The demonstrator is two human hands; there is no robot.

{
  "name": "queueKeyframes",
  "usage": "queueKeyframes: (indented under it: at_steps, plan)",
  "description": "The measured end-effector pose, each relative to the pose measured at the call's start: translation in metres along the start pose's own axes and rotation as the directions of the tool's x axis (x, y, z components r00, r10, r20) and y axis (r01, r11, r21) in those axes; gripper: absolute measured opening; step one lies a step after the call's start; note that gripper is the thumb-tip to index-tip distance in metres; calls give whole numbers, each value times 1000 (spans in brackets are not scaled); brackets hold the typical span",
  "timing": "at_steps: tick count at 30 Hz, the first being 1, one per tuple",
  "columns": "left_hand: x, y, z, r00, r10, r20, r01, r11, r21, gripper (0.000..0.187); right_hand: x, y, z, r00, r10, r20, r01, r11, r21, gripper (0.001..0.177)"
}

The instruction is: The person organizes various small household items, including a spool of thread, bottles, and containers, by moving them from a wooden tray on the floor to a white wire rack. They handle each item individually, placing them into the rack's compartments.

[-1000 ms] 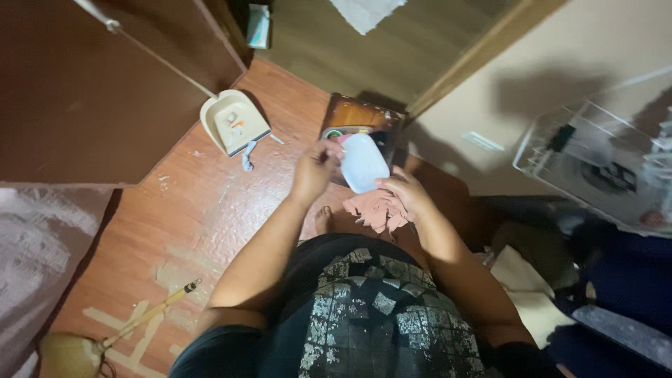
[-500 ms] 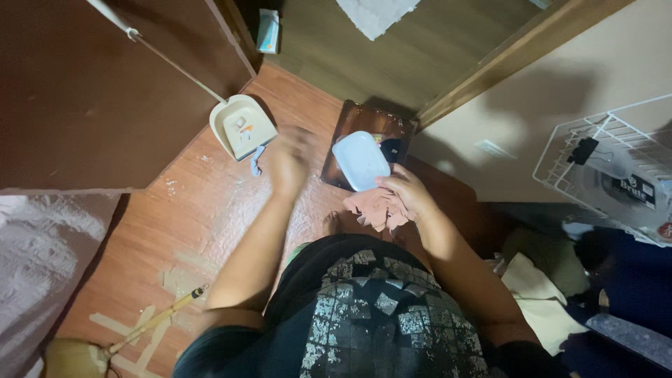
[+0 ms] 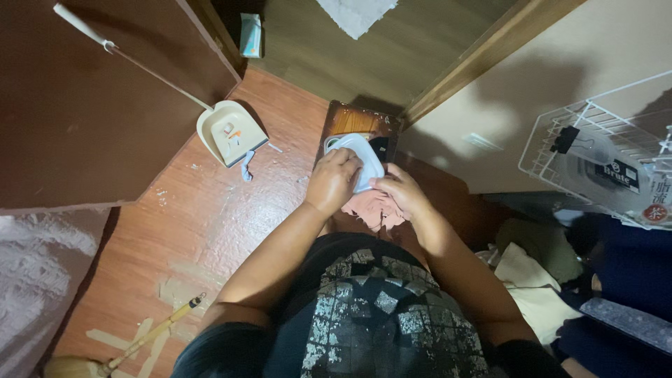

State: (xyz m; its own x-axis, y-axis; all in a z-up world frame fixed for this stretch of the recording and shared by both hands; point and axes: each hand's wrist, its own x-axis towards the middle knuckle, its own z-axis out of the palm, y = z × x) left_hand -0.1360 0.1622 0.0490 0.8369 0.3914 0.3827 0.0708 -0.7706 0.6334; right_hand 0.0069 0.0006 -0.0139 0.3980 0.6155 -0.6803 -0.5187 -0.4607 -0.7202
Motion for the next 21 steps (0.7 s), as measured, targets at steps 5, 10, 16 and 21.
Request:
queueKeyframes:
  at_steps: [5, 10, 16, 21]
  plan:
    - [-12, -10, 2, 999, -42, 12, 42, 998, 46, 15, 11, 13, 7, 999, -12, 49, 13, 1000, -26, 44]
    - [-52, -47, 24, 975, -219, -38, 217, 975, -54, 10, 40, 32, 22, 996, 59, 61, -55, 996, -69, 40]
    - [-109, -170, 14, 872, -469, -142, 472, 881, -14, 23, 70, 49, 32, 999, 25, 34, -21, 994, -110, 42]
    - [-107, -245, -68, 650, -563, -510, 679, 732, 57, 24, 74, 53, 41, 995, -3, 98, -1, 999, 45, 42]
